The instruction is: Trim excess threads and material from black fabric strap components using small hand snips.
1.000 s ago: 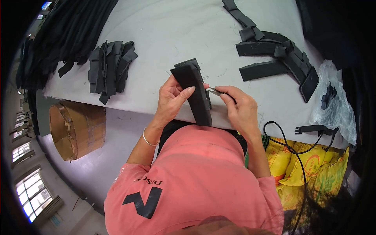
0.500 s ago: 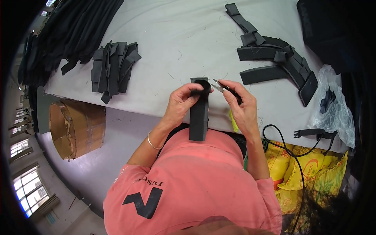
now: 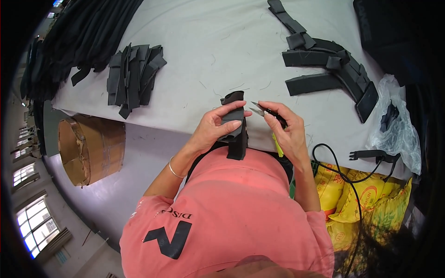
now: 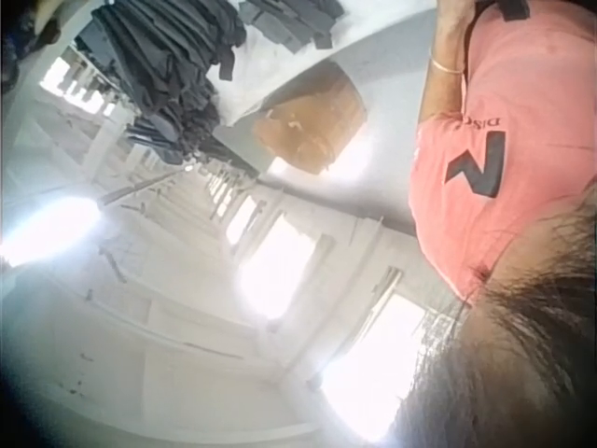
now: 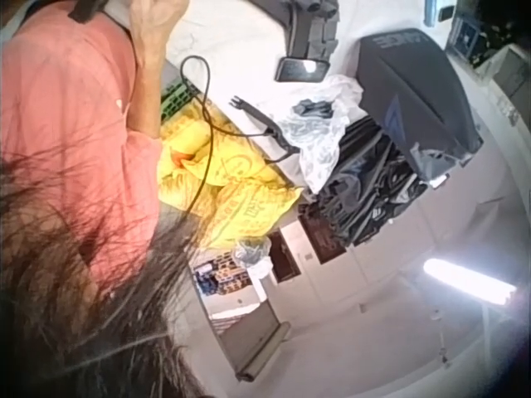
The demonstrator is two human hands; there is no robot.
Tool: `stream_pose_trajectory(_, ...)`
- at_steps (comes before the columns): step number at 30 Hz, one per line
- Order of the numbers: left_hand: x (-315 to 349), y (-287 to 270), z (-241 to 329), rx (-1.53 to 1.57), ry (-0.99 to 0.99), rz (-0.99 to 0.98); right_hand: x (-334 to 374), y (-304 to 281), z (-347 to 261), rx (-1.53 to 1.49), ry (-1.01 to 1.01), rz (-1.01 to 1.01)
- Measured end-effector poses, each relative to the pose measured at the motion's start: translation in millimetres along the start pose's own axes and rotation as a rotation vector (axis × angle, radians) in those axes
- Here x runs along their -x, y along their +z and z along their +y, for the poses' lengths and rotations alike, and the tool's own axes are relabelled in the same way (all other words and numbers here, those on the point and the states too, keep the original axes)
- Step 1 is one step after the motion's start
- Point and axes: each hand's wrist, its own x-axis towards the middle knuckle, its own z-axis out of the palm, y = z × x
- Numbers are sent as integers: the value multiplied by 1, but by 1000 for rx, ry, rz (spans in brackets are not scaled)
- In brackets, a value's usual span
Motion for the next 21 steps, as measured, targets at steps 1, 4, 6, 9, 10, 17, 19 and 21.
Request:
stream_pose_trajectory(1,2,0,-1,42,-14,11,1,-1,1,15,7,-17)
stream_pose_trajectory(4,4,0,-2,90,-34,29,5,-2,3,12,29,-46)
stream_pose_trajectory(6,4,-1,-3,99,-40,36,9,1,8,0,53,-73)
stream_pose_trajectory(9,2,3,-4,61,-31,41,14,0,12,-7,115,-120)
stream_pose_trajectory(10,2,2,-4,47,-21,37,14,1,12,14,158,-147)
stream_pose_trajectory(17,1,2,-1,18,-25,30,16,12,24,126,105,-35)
stream_pose_trajectory(19,1,4,0,16,-31,31,16,16,24,167,48,36)
stream_pose_trajectory(21,0,4,-1,14,-36,33,15,18,21,206,19,48)
